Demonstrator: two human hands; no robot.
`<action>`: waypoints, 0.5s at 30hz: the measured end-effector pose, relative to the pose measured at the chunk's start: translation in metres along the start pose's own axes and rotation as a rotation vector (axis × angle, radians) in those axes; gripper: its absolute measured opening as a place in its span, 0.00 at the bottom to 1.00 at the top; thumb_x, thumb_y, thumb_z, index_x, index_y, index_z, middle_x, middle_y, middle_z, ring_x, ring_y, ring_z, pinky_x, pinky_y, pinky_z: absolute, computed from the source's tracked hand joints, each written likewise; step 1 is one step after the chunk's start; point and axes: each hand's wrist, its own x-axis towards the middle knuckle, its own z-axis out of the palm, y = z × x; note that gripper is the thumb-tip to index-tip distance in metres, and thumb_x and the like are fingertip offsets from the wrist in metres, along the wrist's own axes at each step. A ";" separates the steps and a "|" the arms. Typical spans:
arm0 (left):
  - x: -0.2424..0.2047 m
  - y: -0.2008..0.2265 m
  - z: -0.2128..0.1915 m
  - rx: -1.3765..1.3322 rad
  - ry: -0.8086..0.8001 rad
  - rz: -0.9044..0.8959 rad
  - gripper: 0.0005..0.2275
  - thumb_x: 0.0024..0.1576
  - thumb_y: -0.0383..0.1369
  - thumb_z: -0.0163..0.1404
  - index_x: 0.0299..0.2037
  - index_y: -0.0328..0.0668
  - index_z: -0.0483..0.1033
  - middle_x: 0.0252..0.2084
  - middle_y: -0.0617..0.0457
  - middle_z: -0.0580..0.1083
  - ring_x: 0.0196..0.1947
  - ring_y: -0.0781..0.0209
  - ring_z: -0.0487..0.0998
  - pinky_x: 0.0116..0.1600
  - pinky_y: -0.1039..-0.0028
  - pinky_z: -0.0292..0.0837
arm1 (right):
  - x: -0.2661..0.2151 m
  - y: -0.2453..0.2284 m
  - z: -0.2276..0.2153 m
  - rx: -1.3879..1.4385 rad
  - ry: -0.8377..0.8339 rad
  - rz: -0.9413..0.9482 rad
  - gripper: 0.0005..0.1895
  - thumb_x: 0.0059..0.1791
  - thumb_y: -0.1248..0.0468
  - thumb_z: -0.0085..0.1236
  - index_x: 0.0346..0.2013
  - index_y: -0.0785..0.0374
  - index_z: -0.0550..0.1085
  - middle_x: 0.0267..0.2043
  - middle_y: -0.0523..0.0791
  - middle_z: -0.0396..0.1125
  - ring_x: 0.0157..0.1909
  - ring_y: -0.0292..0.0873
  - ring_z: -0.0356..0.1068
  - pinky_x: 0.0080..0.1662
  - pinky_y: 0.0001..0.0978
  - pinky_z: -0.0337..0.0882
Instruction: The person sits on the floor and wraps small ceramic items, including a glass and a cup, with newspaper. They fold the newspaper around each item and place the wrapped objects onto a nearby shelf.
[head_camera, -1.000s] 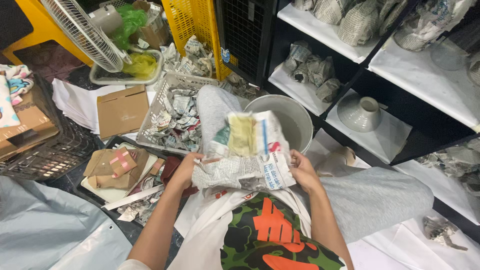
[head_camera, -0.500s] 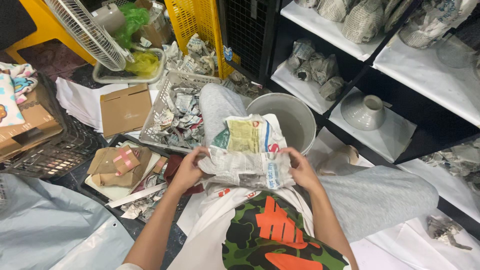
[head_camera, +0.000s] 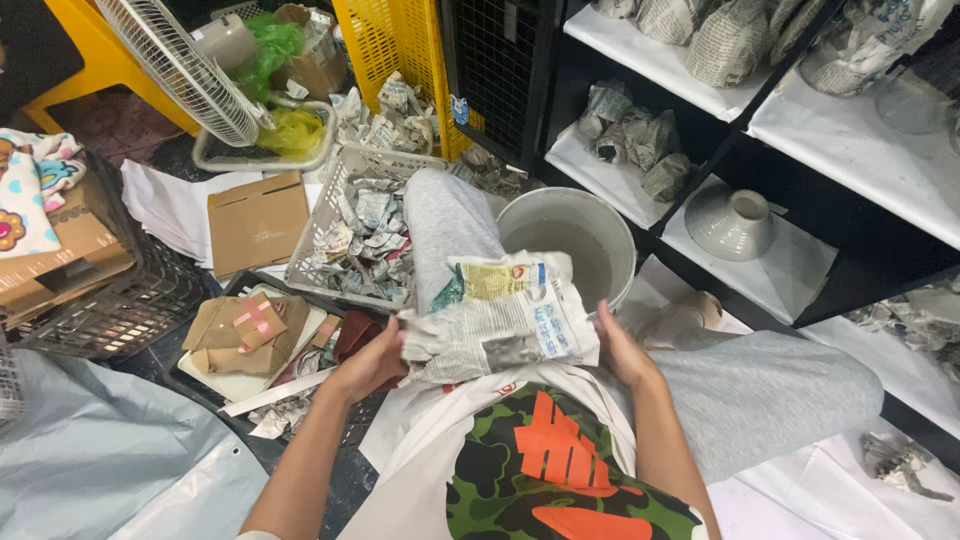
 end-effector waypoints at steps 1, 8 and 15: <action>-0.005 0.002 0.004 -0.079 -0.106 0.021 0.39 0.61 0.48 0.50 0.75 0.23 0.53 0.75 0.34 0.61 0.74 0.43 0.60 0.73 0.57 0.56 | -0.004 -0.004 0.001 0.058 -0.042 0.030 0.43 0.53 0.35 0.32 0.60 0.70 0.72 0.59 0.49 0.73 0.57 0.40 0.74 0.59 0.33 0.67; -0.034 0.018 0.059 1.118 0.043 0.266 0.45 0.37 0.34 0.72 0.67 0.35 0.60 0.71 0.45 0.60 0.71 0.52 0.59 0.70 0.65 0.51 | -0.038 -0.031 0.007 -0.437 -0.327 -0.261 0.33 0.37 0.64 0.70 0.56 0.69 0.74 0.51 0.46 0.75 0.51 0.39 0.73 0.54 0.33 0.70; -0.022 0.010 0.083 1.051 0.275 0.562 0.17 0.51 0.35 0.64 0.49 0.37 0.81 0.60 0.48 0.71 0.60 0.56 0.73 0.65 0.70 0.67 | -0.041 -0.049 0.049 -0.313 0.058 -0.154 0.21 0.49 0.56 0.64 0.46 0.72 0.81 0.43 0.46 0.78 0.43 0.36 0.73 0.48 0.29 0.71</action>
